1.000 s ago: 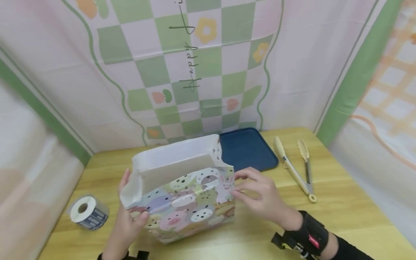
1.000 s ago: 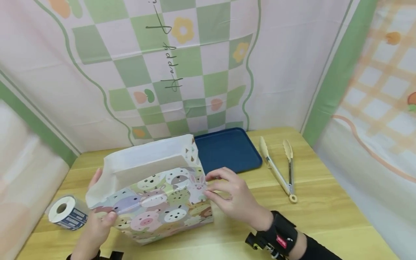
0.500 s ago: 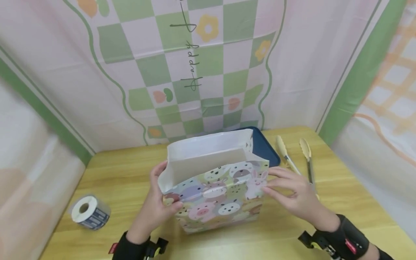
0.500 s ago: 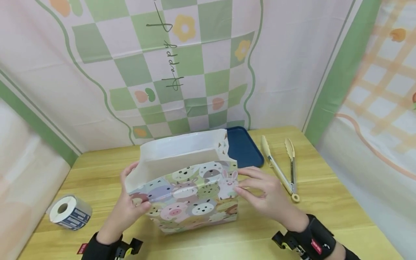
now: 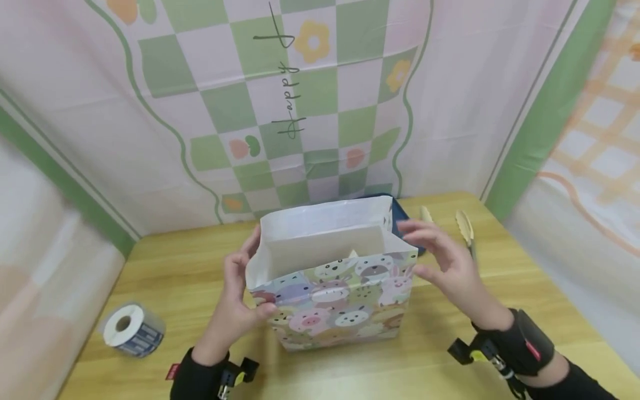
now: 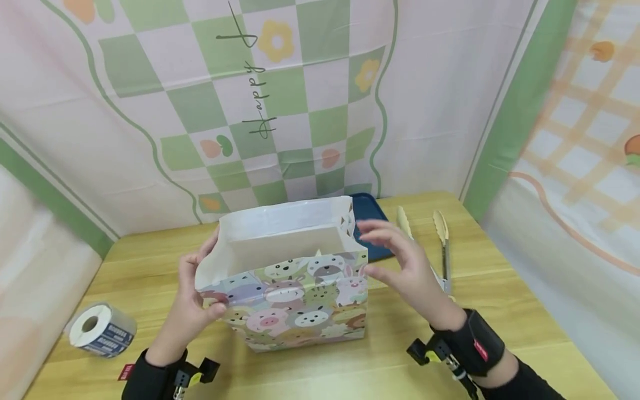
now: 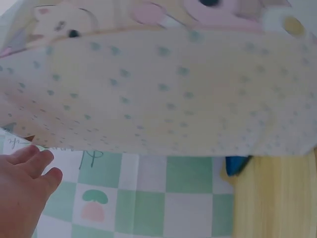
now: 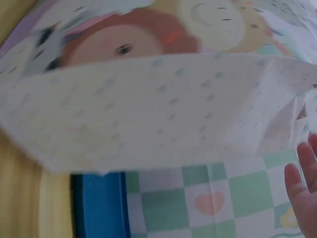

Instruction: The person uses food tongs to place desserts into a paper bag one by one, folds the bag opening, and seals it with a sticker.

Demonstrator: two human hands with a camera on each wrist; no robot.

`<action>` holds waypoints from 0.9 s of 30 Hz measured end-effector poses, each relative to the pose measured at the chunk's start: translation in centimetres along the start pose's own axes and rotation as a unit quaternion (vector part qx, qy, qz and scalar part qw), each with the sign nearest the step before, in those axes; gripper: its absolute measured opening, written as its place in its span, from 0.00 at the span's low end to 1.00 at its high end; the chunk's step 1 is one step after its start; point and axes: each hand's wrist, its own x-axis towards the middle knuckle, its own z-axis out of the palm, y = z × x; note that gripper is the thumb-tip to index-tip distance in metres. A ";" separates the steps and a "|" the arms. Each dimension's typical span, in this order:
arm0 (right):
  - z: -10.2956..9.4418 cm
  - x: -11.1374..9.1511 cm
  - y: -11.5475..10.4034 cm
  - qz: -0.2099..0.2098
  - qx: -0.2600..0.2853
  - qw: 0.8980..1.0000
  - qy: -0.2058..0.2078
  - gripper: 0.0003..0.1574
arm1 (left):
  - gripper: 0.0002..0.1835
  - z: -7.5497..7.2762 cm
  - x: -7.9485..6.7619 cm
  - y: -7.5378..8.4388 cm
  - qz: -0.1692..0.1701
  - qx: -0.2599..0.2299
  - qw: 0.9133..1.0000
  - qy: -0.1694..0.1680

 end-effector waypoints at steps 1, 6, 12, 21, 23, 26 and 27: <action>0.0 0.5 0.0 0.011 0.043 0.999 -0.009 0.25 | 0.40 0.0 0.2 0.1 0.005 -0.002 1.000 0.001; -0.3 2.0 0.4 0.082 0.111 0.987 -0.083 0.28 | 0.35 -0.1 0.7 0.2 0.007 0.009 1.000 -0.005; -0.1 1.8 1.0 0.121 0.078 0.979 -0.147 0.27 | 0.36 -0.5 0.7 -0.1 -0.015 0.026 0.999 -0.037; 0.7 1.7 1.0 0.115 0.053 0.988 -0.089 0.31 | 0.30 -0.3 0.4 -0.8 -0.049 0.073 0.996 0.003; 0.9 1.8 1.0 0.121 0.049 0.989 -0.074 0.30 | 0.24 -0.2 0.3 -0.8 -0.052 0.074 0.996 0.021; 1.1 1.7 0.9 0.128 0.047 0.989 -0.049 0.25 | 0.09 0.0 0.4 -0.7 -0.052 0.072 0.995 0.053; 1.2 1.7 0.8 0.132 0.044 0.990 -0.040 0.23 | 0.06 0.1 0.4 -0.7 -0.052 0.073 0.994 0.065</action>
